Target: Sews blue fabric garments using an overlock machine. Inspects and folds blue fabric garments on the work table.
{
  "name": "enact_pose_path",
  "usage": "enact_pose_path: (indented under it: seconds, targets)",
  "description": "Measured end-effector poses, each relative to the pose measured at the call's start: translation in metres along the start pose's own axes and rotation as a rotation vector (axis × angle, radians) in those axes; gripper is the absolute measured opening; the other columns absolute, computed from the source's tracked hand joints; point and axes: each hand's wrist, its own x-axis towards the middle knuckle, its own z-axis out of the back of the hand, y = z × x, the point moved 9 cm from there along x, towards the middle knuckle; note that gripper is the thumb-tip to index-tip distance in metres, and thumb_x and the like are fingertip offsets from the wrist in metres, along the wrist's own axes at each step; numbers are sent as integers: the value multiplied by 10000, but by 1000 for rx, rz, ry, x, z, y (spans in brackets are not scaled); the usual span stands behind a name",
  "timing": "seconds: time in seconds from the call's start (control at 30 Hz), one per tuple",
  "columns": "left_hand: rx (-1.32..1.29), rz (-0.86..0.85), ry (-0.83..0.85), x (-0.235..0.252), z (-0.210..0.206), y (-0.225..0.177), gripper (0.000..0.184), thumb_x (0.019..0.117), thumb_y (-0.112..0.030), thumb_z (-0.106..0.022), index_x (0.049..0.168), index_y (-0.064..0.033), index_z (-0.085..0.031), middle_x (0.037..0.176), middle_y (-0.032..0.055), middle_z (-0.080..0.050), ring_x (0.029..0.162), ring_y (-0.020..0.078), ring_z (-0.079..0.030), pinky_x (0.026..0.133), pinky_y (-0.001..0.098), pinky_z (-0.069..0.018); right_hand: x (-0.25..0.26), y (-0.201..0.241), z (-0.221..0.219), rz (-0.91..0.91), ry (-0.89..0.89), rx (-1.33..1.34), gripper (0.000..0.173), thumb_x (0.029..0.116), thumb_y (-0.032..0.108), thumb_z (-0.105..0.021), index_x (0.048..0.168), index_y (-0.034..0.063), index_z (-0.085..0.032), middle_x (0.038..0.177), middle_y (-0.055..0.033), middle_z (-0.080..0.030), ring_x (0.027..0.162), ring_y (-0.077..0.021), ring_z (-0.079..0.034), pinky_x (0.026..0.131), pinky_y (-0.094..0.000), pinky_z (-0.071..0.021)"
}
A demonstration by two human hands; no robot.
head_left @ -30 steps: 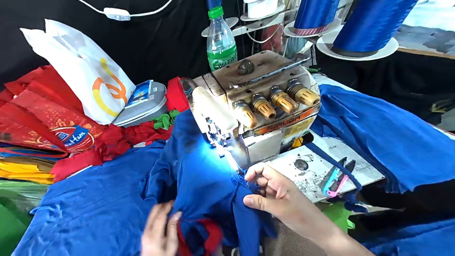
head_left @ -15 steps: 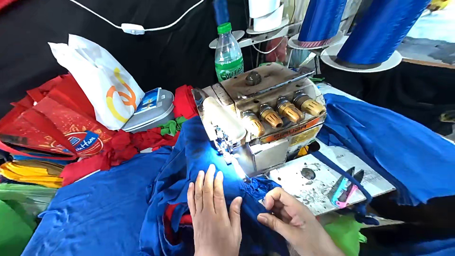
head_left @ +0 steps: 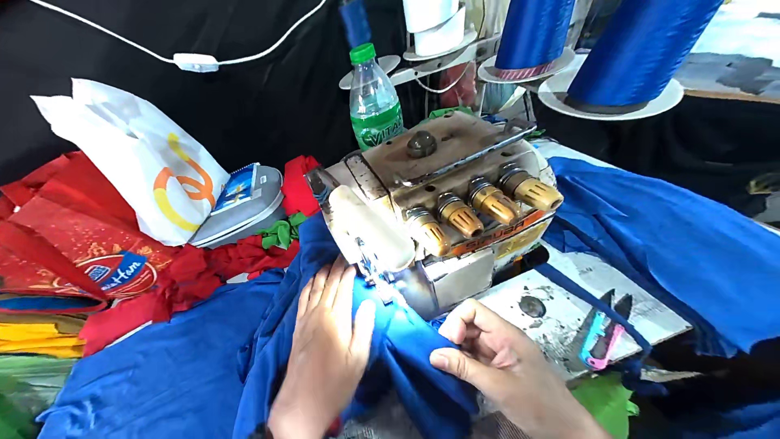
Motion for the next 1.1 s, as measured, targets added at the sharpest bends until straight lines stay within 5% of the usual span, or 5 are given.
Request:
enact_pose_path:
  seconds: [0.4, 0.67, 0.77, 0.93, 1.1]
  targets:
    - [-124, -162, 244, 30, -6, 27, 541, 1067, -401, -369, 1428, -60, -582, 1503, 91, -545, 1480, 218, -390, 1244, 468, -226, -4, -1, -17, -25, -112, 26, 195, 844, 116, -788, 934, 109, -614, 826, 67, -703, 745, 15, -671, 686, -152, -571]
    - [-14, -203, -13, 38, 27, 12, 243, 959, -175, -682, 1138, -18, -734, 1230, 146, -704, 1186, 319, -650, 1034, 547, -486, 0, -4, -21, -92, -76, -28, 169, 843, 82, -784, 945, 83, -649, 823, 33, -719, 755, -16, -690, 707, -168, -580]
    - [89, -19, -71, 7, 45, -31, 234, 960, -58, -606, 1145, 59, -689, 1202, 253, -656, 1137, 441, -630, 939, 617, -511, 1, -7, -17, -125, -62, -13, 206, 836, 75, -791, 957, 83, -625, 823, 18, -716, 767, -39, -698, 719, -198, -588]
    - [20, -69, -207, -56, 7, -56, 645, 1022, -578, -451, 1273, -24, -667, 1328, 166, -659, 1262, 321, -599, 1091, 503, -428, 5, -11, -13, -228, -22, 99, 203, 857, 79, -782, 929, 97, -594, 758, 27, -663, 696, -39, -651, 668, -197, -554]
    - [171, -252, -189, -63, -4, -31, 806, 779, -632, -734, 1370, -103, -588, 1420, 116, -595, 1354, 309, -522, 1166, 607, -291, 4, -5, -21, -319, 59, 213, 198, 847, -23, -751, 956, 59, -608, 848, -41, -692, 787, -99, -686, 761, -255, -588]
